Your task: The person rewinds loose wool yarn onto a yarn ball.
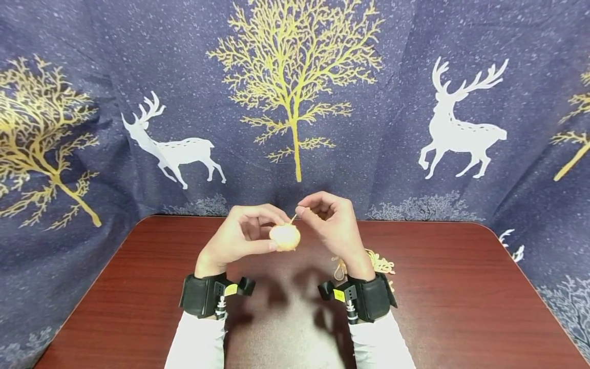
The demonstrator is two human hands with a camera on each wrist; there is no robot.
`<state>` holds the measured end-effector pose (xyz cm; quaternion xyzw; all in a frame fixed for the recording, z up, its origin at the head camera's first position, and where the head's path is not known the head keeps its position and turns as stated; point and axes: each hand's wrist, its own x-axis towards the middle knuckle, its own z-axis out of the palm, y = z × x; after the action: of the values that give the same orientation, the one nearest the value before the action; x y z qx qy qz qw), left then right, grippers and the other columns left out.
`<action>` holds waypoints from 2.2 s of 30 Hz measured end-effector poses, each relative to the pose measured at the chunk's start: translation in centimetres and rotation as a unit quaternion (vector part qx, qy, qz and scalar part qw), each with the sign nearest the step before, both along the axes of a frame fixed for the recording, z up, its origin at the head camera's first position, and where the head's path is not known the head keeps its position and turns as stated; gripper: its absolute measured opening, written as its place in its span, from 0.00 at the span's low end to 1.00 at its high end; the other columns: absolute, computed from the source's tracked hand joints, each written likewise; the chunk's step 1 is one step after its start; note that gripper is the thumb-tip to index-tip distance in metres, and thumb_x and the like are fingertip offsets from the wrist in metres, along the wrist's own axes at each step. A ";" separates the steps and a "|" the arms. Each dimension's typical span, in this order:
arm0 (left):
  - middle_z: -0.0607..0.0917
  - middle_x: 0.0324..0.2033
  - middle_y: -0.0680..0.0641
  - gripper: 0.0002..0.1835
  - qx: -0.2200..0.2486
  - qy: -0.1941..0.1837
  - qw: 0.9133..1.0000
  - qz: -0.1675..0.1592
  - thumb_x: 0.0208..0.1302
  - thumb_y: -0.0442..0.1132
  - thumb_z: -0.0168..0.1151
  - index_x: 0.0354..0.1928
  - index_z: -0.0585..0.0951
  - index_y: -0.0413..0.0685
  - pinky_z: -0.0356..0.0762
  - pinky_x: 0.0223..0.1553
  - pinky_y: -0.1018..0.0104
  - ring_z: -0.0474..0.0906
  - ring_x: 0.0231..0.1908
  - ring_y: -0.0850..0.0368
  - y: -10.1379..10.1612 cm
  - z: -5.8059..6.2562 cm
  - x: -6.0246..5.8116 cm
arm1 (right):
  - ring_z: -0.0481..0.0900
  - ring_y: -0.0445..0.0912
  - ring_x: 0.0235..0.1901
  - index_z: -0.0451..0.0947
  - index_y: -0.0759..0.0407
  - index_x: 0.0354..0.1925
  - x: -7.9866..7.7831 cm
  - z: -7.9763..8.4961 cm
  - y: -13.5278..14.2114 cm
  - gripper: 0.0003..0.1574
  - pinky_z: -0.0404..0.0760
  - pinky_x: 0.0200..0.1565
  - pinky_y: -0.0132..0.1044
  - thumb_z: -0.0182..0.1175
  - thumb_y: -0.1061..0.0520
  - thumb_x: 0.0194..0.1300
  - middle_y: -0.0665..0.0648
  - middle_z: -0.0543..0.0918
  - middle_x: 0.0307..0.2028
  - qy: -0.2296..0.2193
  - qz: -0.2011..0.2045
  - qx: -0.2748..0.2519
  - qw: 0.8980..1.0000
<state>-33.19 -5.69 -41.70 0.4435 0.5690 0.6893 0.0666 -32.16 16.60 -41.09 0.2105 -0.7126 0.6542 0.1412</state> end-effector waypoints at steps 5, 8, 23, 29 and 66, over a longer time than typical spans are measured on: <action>0.82 0.50 0.39 0.15 0.112 -0.033 0.993 0.027 0.55 0.23 0.69 0.45 0.83 0.40 0.84 0.49 0.63 0.82 0.49 0.50 0.5 0.3 0.1 | 0.83 0.44 0.28 0.83 0.71 0.40 0.0 -0.1 -0.5 0.06 0.83 0.31 0.31 0.67 0.70 0.62 0.55 0.86 0.31 -0.010 0.022 0.006 1.000; 0.84 0.50 0.41 0.18 0.154 -0.043 0.985 0.058 0.54 0.22 0.65 0.46 0.84 0.46 0.84 0.47 0.65 0.82 0.49 0.51 0.9 0.3 0.1 | 0.83 0.44 0.29 0.83 0.70 0.39 0.1 -0.1 -0.8 0.06 0.84 0.33 0.32 0.67 0.71 0.61 0.55 0.86 0.31 -0.018 0.031 0.014 0.999; 0.87 0.38 0.44 0.15 0.326 -0.173 0.901 0.228 0.56 0.17 0.62 0.41 0.84 0.40 0.86 0.40 0.68 0.85 0.37 0.55 -0.3 0.7 -0.7 | 0.79 0.43 0.23 0.85 0.61 0.38 -0.6 -0.2 2.7 0.04 0.78 0.24 0.32 0.70 0.62 0.63 0.55 0.86 0.28 -0.050 -0.009 0.134 0.990; 0.87 0.36 0.43 0.13 0.353 -0.181 0.877 0.271 0.54 0.22 0.70 0.41 0.84 0.39 0.85 0.38 0.70 0.84 0.34 0.56 -1.1 0.6 -1.1 | 0.80 0.42 0.24 0.84 0.67 0.42 -1.0 -1.1 7.9 0.10 0.80 0.23 0.34 0.69 0.61 0.64 0.52 0.85 0.27 -0.116 -0.082 0.177 0.974; 0.89 0.43 0.47 0.17 0.129 -0.089 0.973 0.169 0.53 0.18 0.66 0.46 0.83 0.34 0.84 0.46 0.66 0.85 0.46 0.53 1.4 0.5 -0.1 | 0.84 0.43 0.31 0.78 0.70 0.51 -0.1 -0.1 -1.3 0.16 0.86 0.36 0.34 0.63 0.73 0.63 0.57 0.86 0.39 -0.084 0.086 -0.057 0.991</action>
<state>-33.33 -4.27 -41.23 0.2829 0.5337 0.7948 -0.0582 -32.28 15.32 -41.22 0.2066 -0.6628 0.7188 0.0359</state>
